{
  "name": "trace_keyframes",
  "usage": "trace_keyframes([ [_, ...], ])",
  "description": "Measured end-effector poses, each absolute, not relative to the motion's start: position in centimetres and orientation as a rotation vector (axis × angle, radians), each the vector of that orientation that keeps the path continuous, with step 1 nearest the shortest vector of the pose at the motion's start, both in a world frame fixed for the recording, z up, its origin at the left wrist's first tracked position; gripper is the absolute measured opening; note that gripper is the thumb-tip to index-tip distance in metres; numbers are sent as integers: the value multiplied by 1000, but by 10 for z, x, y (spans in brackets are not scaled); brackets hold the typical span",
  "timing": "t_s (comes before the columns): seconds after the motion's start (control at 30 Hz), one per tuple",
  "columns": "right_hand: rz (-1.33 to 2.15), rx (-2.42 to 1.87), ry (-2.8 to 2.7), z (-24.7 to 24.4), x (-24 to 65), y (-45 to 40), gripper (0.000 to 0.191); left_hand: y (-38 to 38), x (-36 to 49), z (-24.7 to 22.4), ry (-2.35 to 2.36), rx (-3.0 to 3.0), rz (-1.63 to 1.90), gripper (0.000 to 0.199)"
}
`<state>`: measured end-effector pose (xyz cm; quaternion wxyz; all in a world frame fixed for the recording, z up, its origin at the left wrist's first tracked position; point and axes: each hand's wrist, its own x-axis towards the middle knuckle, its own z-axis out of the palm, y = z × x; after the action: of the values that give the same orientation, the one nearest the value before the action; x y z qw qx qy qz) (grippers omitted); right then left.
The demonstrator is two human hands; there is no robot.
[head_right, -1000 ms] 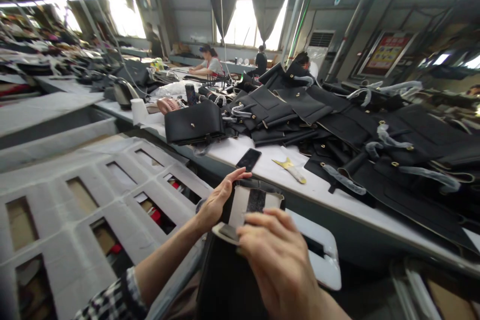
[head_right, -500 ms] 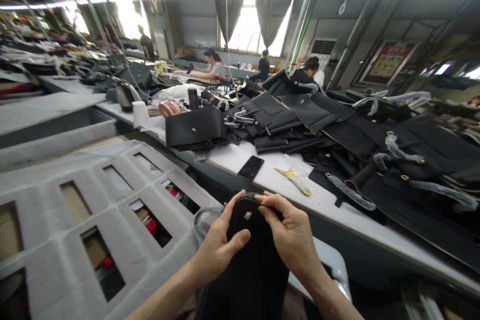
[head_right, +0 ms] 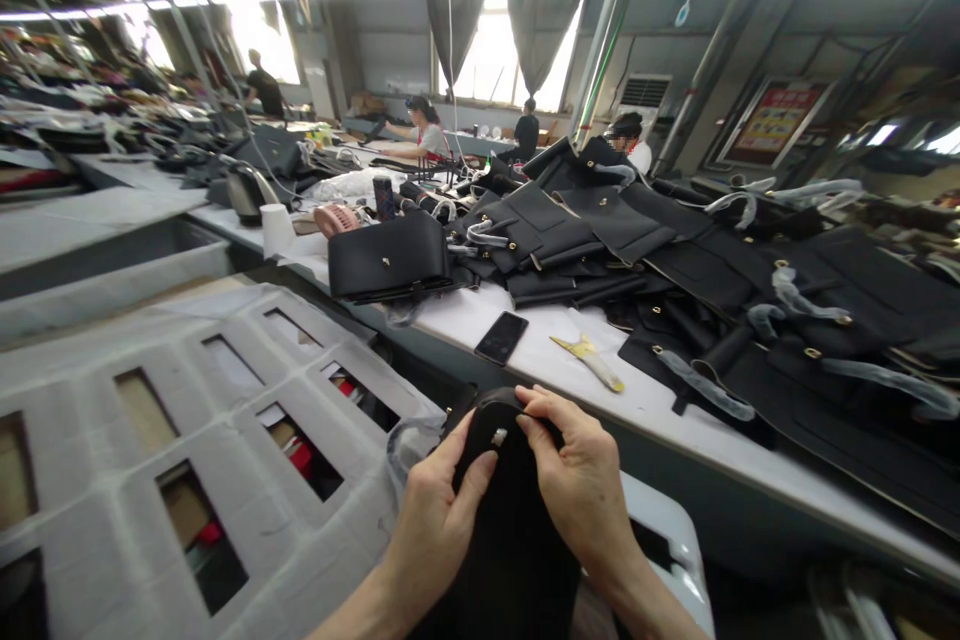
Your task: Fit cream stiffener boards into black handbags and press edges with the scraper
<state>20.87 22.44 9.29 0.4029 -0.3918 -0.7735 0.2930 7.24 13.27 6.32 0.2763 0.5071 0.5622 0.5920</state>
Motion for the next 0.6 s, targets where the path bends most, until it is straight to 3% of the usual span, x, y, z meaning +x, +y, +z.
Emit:
trace_keyframes([
  [0.17,774,-995,-1869,99,208,225,14,134,69,61,1553,1414,1549,35],
  [0.4,1091,-1080,-1250,69,245,204,34,136,59,54,1664,1375,1464,39],
  [0.6,1208,-911,-1394,41,242,187,24,127,42,49,1718,1116,1560,43],
])
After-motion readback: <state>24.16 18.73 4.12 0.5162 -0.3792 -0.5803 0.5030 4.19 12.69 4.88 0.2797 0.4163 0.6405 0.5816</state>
